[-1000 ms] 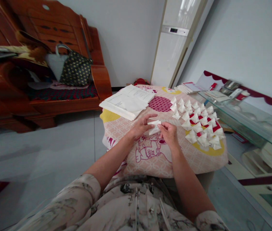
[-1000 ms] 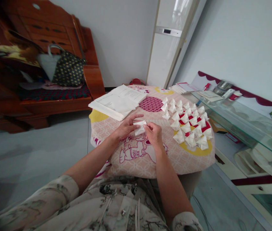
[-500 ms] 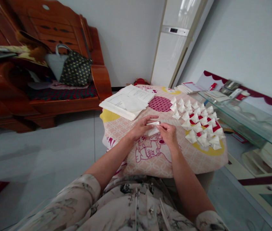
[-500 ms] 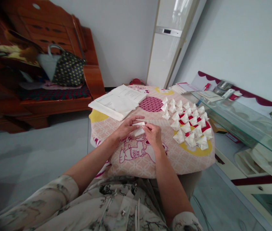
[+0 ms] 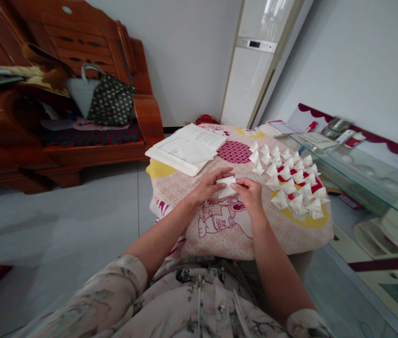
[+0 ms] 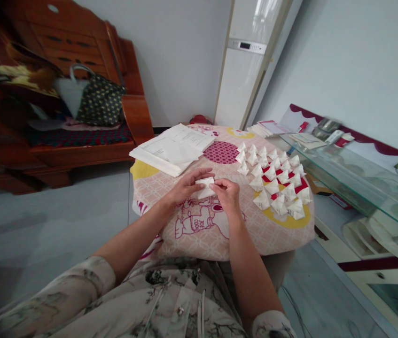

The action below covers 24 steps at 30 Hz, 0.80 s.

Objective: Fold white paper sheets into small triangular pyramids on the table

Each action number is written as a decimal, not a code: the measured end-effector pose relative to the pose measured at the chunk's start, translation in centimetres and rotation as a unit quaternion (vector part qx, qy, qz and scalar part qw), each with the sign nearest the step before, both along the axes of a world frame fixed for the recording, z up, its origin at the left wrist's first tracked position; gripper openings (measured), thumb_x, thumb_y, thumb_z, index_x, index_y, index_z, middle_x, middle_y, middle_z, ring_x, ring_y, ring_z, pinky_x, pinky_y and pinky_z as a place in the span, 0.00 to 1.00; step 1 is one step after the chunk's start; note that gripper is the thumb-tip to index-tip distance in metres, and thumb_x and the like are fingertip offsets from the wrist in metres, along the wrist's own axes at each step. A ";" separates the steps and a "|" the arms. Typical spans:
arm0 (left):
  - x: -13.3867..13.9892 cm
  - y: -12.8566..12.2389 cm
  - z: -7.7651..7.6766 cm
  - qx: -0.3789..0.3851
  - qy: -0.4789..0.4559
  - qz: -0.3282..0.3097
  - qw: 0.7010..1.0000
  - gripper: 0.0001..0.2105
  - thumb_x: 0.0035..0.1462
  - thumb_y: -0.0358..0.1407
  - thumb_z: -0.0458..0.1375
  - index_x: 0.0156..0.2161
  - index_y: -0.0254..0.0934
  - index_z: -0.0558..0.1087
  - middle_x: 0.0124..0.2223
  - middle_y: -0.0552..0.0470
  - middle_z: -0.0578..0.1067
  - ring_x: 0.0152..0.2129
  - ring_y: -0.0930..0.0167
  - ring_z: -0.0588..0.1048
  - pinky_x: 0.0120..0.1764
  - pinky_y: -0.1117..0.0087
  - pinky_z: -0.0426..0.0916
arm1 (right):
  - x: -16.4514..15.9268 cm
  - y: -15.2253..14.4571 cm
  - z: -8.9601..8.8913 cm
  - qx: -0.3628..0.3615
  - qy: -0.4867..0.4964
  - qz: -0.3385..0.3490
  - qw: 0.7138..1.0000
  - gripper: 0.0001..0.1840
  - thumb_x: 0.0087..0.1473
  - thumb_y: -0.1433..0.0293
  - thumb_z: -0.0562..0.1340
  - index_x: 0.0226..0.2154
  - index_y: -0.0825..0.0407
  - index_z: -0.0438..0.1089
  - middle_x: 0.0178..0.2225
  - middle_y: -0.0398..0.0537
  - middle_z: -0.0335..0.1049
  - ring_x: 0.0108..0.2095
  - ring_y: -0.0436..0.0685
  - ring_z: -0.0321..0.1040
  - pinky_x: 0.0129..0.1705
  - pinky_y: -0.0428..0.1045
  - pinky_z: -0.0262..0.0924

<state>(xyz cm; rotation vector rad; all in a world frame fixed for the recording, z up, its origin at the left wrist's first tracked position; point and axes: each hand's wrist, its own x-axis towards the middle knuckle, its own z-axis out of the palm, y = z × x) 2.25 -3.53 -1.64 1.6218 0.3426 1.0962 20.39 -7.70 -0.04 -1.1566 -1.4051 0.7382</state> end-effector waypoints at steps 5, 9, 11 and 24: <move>0.1 -0.2 0.3 0.031 0.004 -0.009 0.999 0.28 0.59 0.32 0.61 0.65 0.41 0.64 0.64 0.40 0.67 0.64 0.56 0.63 0.62 0.52 0.60 | 0.1 0.3 -0.4 -0.031 0.042 0.020 0.998 0.09 0.43 0.63 0.70 0.25 0.52 0.77 0.22 0.40 0.69 0.24 0.51 0.62 0.28 0.47 0.57; 0.3 -0.3 0.2 0.032 0.010 -0.011 0.999 0.26 0.59 0.34 0.63 0.62 0.40 0.66 0.63 0.40 0.68 0.63 0.57 0.65 0.63 0.53 0.59 | 0.2 0.4 -0.6 -0.029 0.035 0.025 0.999 0.09 0.43 0.63 0.70 0.23 0.52 0.76 0.20 0.39 0.65 0.23 0.50 0.58 0.26 0.46 0.55; 0.2 -0.3 0.1 0.026 0.004 0.004 1.000 0.23 0.57 0.36 0.65 0.57 0.38 0.69 0.62 0.39 0.68 0.62 0.58 0.66 0.62 0.53 0.60 | 0.3 0.4 -0.6 -0.024 0.027 0.012 0.999 0.10 0.44 0.63 0.69 0.22 0.53 0.75 0.19 0.39 0.64 0.22 0.50 0.58 0.25 0.45 0.53; -1.7 -0.5 1.1 0.094 0.173 0.091 0.976 0.12 0.60 0.42 0.61 0.35 0.34 0.73 0.61 0.39 0.70 0.57 0.60 0.70 0.58 0.59 0.63 | 0.4 -0.1 0.3 0.008 -0.008 0.008 1.000 0.09 0.44 0.64 0.67 0.22 0.53 0.74 0.20 0.39 0.67 0.23 0.50 0.60 0.26 0.46 0.56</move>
